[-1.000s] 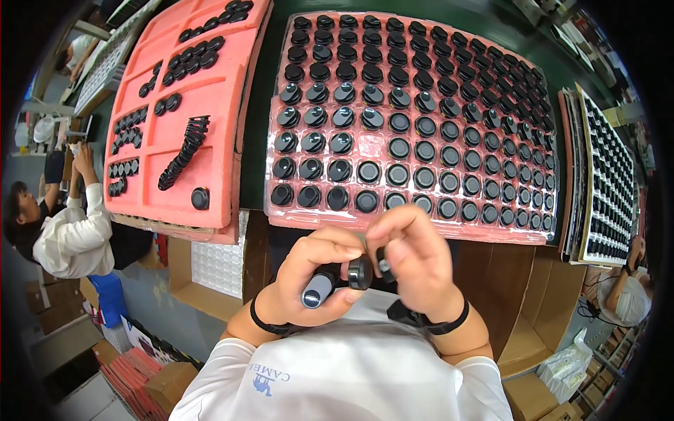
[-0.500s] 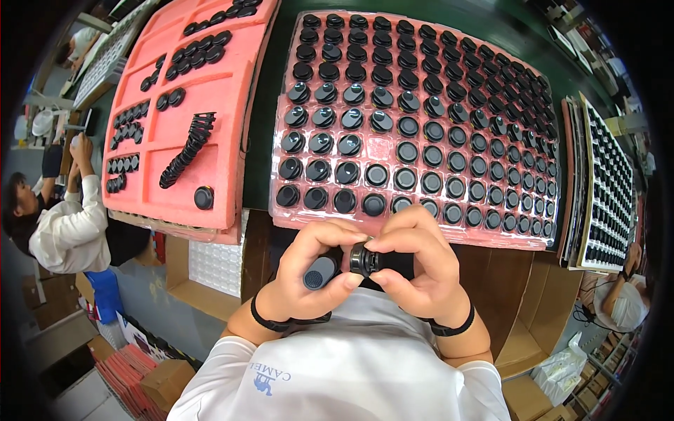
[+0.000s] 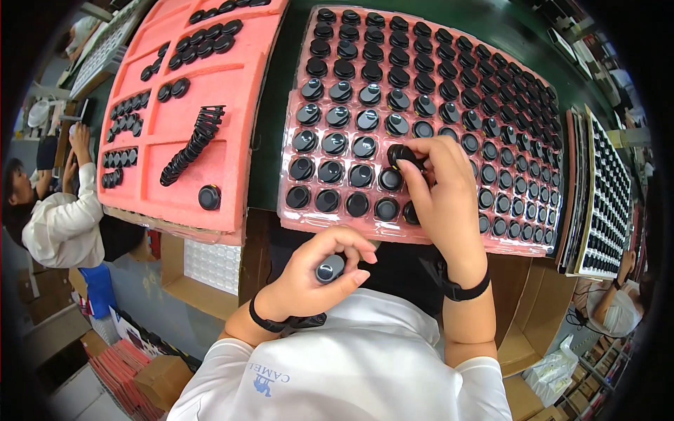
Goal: Manually assembling small circular components into plastic housings at an industrial workstation.
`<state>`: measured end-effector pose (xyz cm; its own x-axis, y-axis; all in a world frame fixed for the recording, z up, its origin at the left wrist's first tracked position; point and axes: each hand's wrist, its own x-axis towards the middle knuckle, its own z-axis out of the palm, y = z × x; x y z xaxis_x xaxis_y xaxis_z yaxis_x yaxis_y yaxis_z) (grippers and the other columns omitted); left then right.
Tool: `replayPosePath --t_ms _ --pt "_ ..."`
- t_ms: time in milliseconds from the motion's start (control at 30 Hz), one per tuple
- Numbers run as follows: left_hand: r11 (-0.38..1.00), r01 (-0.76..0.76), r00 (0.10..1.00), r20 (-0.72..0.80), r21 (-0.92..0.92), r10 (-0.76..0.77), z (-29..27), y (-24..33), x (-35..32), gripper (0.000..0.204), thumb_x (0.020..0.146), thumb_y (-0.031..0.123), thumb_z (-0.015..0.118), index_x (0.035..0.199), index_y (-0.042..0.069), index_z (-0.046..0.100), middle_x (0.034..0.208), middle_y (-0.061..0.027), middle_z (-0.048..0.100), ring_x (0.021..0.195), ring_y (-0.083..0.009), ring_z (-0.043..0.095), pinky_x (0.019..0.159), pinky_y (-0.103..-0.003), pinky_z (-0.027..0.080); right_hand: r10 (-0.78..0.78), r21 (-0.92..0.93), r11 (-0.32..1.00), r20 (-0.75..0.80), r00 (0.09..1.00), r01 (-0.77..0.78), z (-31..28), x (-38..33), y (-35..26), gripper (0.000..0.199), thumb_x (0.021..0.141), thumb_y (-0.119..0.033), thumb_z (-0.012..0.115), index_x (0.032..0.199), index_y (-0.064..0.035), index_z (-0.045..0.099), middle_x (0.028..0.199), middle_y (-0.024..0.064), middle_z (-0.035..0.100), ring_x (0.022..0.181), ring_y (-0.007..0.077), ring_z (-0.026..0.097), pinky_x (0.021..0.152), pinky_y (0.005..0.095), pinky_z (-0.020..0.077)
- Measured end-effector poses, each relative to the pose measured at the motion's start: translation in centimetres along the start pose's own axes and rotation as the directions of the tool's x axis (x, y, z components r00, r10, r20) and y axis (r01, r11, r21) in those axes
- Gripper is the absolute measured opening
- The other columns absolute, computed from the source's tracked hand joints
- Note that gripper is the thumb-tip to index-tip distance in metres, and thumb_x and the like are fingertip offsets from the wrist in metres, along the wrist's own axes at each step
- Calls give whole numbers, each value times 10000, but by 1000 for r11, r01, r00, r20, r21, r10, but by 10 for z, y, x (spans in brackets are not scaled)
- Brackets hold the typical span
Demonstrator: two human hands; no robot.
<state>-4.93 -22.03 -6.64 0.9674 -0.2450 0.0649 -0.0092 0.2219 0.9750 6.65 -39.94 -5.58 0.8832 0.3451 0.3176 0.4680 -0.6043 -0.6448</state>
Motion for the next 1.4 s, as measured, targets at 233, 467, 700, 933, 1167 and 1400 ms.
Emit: replayPosePath --t_ms 233,467,700,933,1167,1400 --pt "999 51 997 60 9 -51 -6 -6 -1 170 829 9 594 995 -3 561 958 -102 590 747 -102 502 662 -238 414 -61 -253 966 4 998 60 10 7 -4 218 768 -51 665 974 -27 596 889 84 564 832 279 535 746 356 420" --pt "997 73 993 90 15 -74 -9 -10 3 140 840 3 583 980 4 573 957 -85 592 763 -98 505 672 -241 419 -70 -348 935 8 998 69 9 6 -14 289 745 -55 676 1027 -36 615 895 97 565 872 285 536 759 366 419" --pt "997 38 994 100 62 -44 -7 -11 6 228 817 -16 578 1042 -12 547 980 -79 581 876 -154 567 812 -274 451 -339 362 905 298 893 223 -8 -14 -46 273 711 -73 709 977 -53 650 961 89 576 885 284 525 787 368 418" --pt "991 135 987 88 -19 -133 -2 -13 3 277 803 1 584 1077 -17 546 1002 -89 583 973 -197 573 885 -296 440 -397 445 867 343 851 225 -4 -24 -42 268 693 -102 734 943 -48 652 942 80 582 872 272 530 777 362 419" --pt "982 190 972 146 -12 -186 -8 -15 1 230 816 -32 562 1043 1 560 943 -66 596 827 -135 563 772 -270 458 -187 44 982 145 972 183 0 -14 -20 285 676 -91 739 936 -45 632 911 83 569 842 266 528 754 363 429" --pt "995 25 993 109 100 -36 -9 -9 -1 270 785 -60 602 1045 -1 562 925 -89 591 746 -114 528 676 -245 437 -122 -85 988 79 989 129 0 -19 -14 231 730 -33 695 942 -9 606 870 77 561 798 203 534 720 298 424"
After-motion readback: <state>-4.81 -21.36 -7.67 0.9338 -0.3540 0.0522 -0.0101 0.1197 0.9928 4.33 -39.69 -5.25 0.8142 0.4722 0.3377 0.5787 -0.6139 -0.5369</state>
